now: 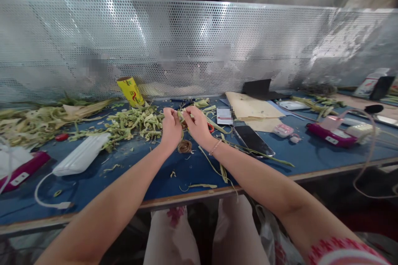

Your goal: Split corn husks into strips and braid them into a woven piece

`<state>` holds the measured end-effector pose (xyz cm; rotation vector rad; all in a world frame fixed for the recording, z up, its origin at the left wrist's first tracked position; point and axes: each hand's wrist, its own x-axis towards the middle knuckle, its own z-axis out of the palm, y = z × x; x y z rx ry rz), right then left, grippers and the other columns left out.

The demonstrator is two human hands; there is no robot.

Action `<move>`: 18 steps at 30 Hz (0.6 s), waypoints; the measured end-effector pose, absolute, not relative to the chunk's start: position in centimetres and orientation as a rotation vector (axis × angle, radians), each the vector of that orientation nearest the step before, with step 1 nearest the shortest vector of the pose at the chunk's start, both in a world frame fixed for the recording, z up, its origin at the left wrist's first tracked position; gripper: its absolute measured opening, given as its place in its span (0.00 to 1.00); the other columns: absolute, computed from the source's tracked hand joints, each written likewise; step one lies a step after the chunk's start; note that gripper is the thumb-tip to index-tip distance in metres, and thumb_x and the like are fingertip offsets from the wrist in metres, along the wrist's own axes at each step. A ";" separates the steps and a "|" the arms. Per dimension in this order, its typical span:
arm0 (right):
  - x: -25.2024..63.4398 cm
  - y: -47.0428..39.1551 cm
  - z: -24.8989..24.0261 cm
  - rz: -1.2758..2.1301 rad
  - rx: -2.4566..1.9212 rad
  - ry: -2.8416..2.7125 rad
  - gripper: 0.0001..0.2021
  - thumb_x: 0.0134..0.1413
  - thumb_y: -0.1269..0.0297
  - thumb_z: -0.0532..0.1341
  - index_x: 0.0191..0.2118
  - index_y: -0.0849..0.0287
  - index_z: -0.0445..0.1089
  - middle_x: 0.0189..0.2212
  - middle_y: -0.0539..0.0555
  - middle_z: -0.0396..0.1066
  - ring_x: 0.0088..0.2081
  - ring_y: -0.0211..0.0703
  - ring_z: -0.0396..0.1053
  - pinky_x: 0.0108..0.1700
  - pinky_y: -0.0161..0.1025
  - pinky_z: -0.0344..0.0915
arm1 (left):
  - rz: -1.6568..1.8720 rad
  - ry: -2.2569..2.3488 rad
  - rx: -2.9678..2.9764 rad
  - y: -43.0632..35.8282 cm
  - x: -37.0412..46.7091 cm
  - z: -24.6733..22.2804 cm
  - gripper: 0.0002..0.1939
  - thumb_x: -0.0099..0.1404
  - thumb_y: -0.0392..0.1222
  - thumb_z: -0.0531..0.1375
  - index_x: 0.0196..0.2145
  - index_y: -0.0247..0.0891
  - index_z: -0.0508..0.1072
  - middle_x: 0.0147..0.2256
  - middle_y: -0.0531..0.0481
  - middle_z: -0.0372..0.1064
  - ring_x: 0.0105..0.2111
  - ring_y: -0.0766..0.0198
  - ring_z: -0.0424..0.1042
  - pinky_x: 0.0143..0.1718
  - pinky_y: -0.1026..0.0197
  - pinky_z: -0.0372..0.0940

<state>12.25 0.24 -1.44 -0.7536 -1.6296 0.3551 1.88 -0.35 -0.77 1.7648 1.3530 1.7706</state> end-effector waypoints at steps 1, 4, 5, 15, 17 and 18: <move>12.2 0.2 -1.4 0.340 -0.749 -1.640 0.07 0.55 0.61 0.50 0.30 0.56 0.59 0.29 0.52 0.60 0.34 0.39 0.60 0.37 0.36 0.59 | 1.786 1.356 1.773 -0.3 1.8 -0.8 0.09 0.61 0.44 0.53 0.29 0.41 0.53 0.21 0.57 0.52 0.20 0.68 0.54 0.25 0.62 0.47; 12.2 0.1 -1.3 0.316 -0.741 -1.665 0.07 0.56 0.63 0.49 0.30 0.56 0.59 0.29 0.52 0.61 0.35 0.40 0.60 0.39 0.37 0.59 | 1.781 1.345 1.807 -0.2 1.5 -0.7 0.07 0.61 0.42 0.52 0.30 0.42 0.54 0.21 0.57 0.53 0.19 0.68 0.54 0.25 0.62 0.47; 12.2 0.1 -1.2 0.308 -0.735 -1.676 0.07 0.56 0.63 0.49 0.30 0.56 0.59 0.29 0.52 0.61 0.35 0.40 0.60 0.40 0.37 0.59 | 1.763 1.344 1.832 -0.2 1.4 -0.6 0.07 0.61 0.41 0.52 0.30 0.42 0.54 0.20 0.57 0.53 0.19 0.68 0.53 0.25 0.62 0.46; 12.5 0.8 -1.4 0.727 -0.726 -1.635 0.09 0.56 0.59 0.48 0.28 0.55 0.50 0.22 0.47 0.55 0.24 0.35 0.60 0.28 0.34 0.62 | 1.587 1.339 1.899 0.7 0.7 -1.1 0.06 0.61 0.45 0.52 0.30 0.42 0.57 0.16 0.59 0.53 0.16 0.68 0.56 0.23 0.64 0.48; 12.4 1.0 -1.4 0.923 -0.660 -1.585 0.09 0.56 0.57 0.48 0.28 0.54 0.49 0.21 0.45 0.54 0.20 0.32 0.59 0.24 0.33 0.61 | 1.575 1.304 1.889 0.7 0.7 -1.2 0.08 0.61 0.47 0.52 0.29 0.42 0.58 0.17 0.59 0.54 0.17 0.69 0.56 0.23 0.64 0.49; 12.4 1.1 -1.4 1.007 -0.627 -1.556 0.10 0.56 0.57 0.48 0.29 0.54 0.48 0.21 0.44 0.54 0.19 0.31 0.58 0.24 0.32 0.61 | 1.578 1.291 1.896 0.7 0.8 -1.1 0.08 0.61 0.47 0.52 0.29 0.42 0.58 0.17 0.59 0.54 0.17 0.69 0.56 0.23 0.64 0.49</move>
